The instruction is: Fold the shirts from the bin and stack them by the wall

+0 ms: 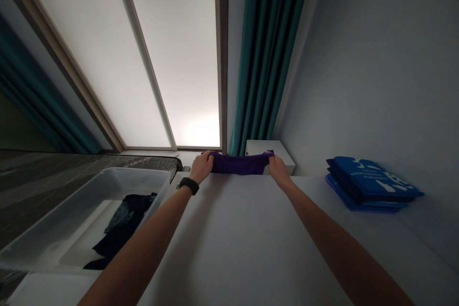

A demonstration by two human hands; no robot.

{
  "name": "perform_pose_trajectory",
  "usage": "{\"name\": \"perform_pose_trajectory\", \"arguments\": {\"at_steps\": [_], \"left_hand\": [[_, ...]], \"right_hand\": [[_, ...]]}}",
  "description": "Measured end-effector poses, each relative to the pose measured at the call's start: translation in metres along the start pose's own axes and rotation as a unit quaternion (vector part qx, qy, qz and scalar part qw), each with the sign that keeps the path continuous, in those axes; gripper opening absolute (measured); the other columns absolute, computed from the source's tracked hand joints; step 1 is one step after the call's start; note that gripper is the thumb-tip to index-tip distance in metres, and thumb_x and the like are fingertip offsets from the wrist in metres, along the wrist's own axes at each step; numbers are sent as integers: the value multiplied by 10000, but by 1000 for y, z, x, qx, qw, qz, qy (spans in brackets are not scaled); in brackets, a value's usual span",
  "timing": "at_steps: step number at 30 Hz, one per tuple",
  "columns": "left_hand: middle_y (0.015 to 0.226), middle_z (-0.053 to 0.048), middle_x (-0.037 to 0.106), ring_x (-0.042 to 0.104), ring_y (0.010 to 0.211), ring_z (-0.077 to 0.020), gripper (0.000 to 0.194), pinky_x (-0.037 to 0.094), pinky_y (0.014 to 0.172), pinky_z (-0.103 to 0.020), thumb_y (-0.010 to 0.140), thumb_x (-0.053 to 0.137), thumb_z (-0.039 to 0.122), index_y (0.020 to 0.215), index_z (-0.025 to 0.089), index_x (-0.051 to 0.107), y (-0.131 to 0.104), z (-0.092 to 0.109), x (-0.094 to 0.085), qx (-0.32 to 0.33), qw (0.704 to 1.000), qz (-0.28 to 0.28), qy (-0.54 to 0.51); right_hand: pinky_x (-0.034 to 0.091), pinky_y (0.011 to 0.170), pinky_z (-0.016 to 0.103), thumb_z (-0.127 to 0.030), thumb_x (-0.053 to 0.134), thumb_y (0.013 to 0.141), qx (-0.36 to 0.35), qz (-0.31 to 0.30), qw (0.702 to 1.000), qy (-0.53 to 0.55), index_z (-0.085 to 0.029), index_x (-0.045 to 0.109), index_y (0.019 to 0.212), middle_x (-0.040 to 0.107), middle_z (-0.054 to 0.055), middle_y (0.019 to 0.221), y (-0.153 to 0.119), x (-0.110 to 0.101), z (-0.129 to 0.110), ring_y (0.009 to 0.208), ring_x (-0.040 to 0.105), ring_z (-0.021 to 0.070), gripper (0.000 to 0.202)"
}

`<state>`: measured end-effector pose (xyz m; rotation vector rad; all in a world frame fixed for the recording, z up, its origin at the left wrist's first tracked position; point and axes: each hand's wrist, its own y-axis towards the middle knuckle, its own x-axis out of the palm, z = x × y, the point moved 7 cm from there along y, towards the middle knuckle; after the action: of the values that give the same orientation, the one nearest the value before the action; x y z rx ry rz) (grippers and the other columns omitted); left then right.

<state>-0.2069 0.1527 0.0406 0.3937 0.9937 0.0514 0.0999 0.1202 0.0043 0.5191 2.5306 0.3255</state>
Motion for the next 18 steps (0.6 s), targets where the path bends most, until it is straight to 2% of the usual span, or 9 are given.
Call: {"name": "perform_pose_trajectory", "arguments": {"at_steps": [1, 2, 4, 5, 7, 10, 13, 18], "left_hand": [[898, -100, 717, 659, 896, -263, 360, 468, 825, -355, 924, 361, 263, 1060, 180, 683, -12, -2, 3, 1, 1000, -8, 12], [881, -103, 717, 661, 890, -269, 351, 466, 828, -360, 920, 374, 274, 1039, 179, 690, -24, -5, 8, 1, 1000, -16, 24], [870, -99, 723, 670, 877, -266, 327, 472, 820, -353, 909, 411, 287, 1029, 188, 699, -51, -12, 19, 4, 998, -43, 41], [891, -96, 729, 674, 884, -263, 322, 476, 823, -348, 906, 428, 296, 1049, 195, 698, -64, -15, 25, 7, 997, -57, 47], [950, -98, 737, 679, 918, -262, 335, 484, 840, -351, 908, 436, 293, 1108, 200, 688, -87, -23, 38, 9, 995, -81, 55], [1139, -91, 708, 631, 1095, -252, 377, 464, 940, -359, 919, 424, 274, 1224, 212, 637, -113, -29, 48, 25, 993, -91, 66], [1213, -99, 679, 591, 1171, -248, 413, 410, 1040, -387, 943, 386, 272, 1285, 187, 601, -132, -27, 48, 75, 989, -79, 100], [1227, -98, 673, 575, 1200, -266, 412, 360, 1088, -452, 952, 392, 320, 1281, 205, 612, -171, -19, 34, 119, 983, -50, 128]], "right_hand": [[457, 900, 374, -409, 302, 937, 9, -8, 1000, -24, -139, 676, 1016, 706, 130, 1001, -12, 0, 8, 1015, 616, 267, 467], [458, 901, 381, -395, 253, 949, 12, -43, 994, -104, -151, 675, 1006, 709, 124, 986, -26, 4, 16, 999, 625, 266, 491], [464, 898, 401, -339, 270, 941, 24, -73, 987, -138, -143, 688, 981, 717, 130, 940, -55, 7, 33, 958, 643, 274, 463], [456, 926, 389, -313, 274, 942, 18, -88, 984, -151, -159, 685, 1026, 720, 114, 984, -69, 10, 39, 990, 640, 257, 447], [404, 1019, 372, -245, 300, 929, -11, -107, 979, -175, -145, 658, 1143, 686, 115, 1152, -94, 14, 48, 1115, 596, 234, 428], [342, 1092, 397, -170, 311, 915, -104, -124, 946, -281, -106, 612, 1246, 633, 141, 1264, -120, 20, 47, 1216, 537, 232, 452], [317, 1116, 436, -151, 334, 916, -158, -133, 914, -349, -101, 588, 1287, 614, 149, 1297, -137, 21, 43, 1273, 496, 239, 452], [326, 1114, 442, -132, 341, 916, -183, -127, 894, -389, -112, 580, 1303, 602, 128, 1323, -172, 5, 38, 1294, 481, 234, 456]]}}
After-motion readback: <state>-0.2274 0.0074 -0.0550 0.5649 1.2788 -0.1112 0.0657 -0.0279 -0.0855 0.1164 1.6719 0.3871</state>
